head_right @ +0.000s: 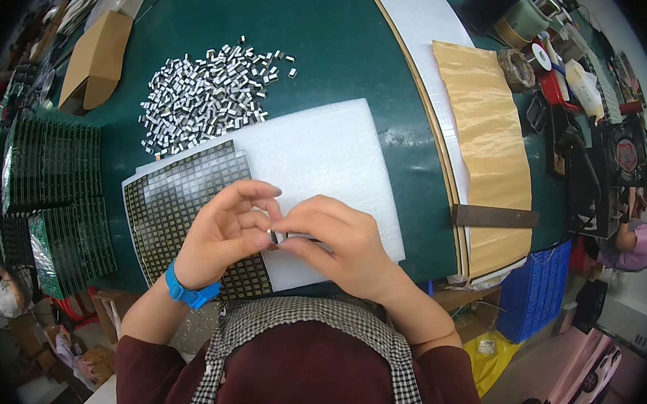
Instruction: The person picks up small silver rectangular components from a pile on a green table and places them onto a white foam sheet. They use a small black tool to press or adjust the components on the foam. The person repeats this process, handling the components one at a time.
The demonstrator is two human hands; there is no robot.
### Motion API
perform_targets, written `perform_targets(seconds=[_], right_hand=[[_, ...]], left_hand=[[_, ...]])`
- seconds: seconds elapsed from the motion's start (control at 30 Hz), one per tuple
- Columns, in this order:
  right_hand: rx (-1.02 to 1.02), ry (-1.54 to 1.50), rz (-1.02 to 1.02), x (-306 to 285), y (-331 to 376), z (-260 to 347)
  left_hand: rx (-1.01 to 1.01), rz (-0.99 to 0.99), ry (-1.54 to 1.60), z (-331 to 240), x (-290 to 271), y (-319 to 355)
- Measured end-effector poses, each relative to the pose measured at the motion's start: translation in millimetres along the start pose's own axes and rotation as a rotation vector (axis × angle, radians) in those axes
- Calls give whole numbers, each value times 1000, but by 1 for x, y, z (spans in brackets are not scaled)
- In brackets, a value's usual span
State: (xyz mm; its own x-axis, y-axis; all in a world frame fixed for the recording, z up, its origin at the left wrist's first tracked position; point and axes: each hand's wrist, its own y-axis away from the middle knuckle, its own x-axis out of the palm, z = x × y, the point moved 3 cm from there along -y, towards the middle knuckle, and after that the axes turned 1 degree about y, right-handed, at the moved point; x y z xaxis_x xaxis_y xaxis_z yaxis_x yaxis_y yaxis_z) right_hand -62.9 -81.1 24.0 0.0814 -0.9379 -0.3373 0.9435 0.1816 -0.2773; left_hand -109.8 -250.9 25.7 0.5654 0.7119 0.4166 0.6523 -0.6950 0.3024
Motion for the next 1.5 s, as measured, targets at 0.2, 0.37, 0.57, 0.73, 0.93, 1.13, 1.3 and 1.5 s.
perform_targets(seconds=[0.2, 0.37, 0.57, 0.73, 0.93, 1.13, 1.3, 1.5], right_hand=[[-108, 153, -144, 4, 1, 5], [-7, 13, -106, 3, 2, 4], [67, -110, -137, 3, 4, 1], [74, -119, -161, 5, 4, 2], [103, -150, -146, 6, 5, 0], [101, -147, -135, 6, 5, -1], [73, -110, -98, 4, 3, 0], [89, -118, -84, 5, 3, -3]], left_hand=[[-71, -80, 141, 8, -2, 2], [-89, -55, 184, 12, -5, 3], [-73, -63, 259, 15, -8, 2], [-69, -76, 197, 14, -8, 2], [-83, -76, 198, 14, -8, 2], [-77, -85, 156, 14, -8, 2], [-78, -84, 144, 14, -8, 2], [-75, -124, 96, 13, -7, 2]])
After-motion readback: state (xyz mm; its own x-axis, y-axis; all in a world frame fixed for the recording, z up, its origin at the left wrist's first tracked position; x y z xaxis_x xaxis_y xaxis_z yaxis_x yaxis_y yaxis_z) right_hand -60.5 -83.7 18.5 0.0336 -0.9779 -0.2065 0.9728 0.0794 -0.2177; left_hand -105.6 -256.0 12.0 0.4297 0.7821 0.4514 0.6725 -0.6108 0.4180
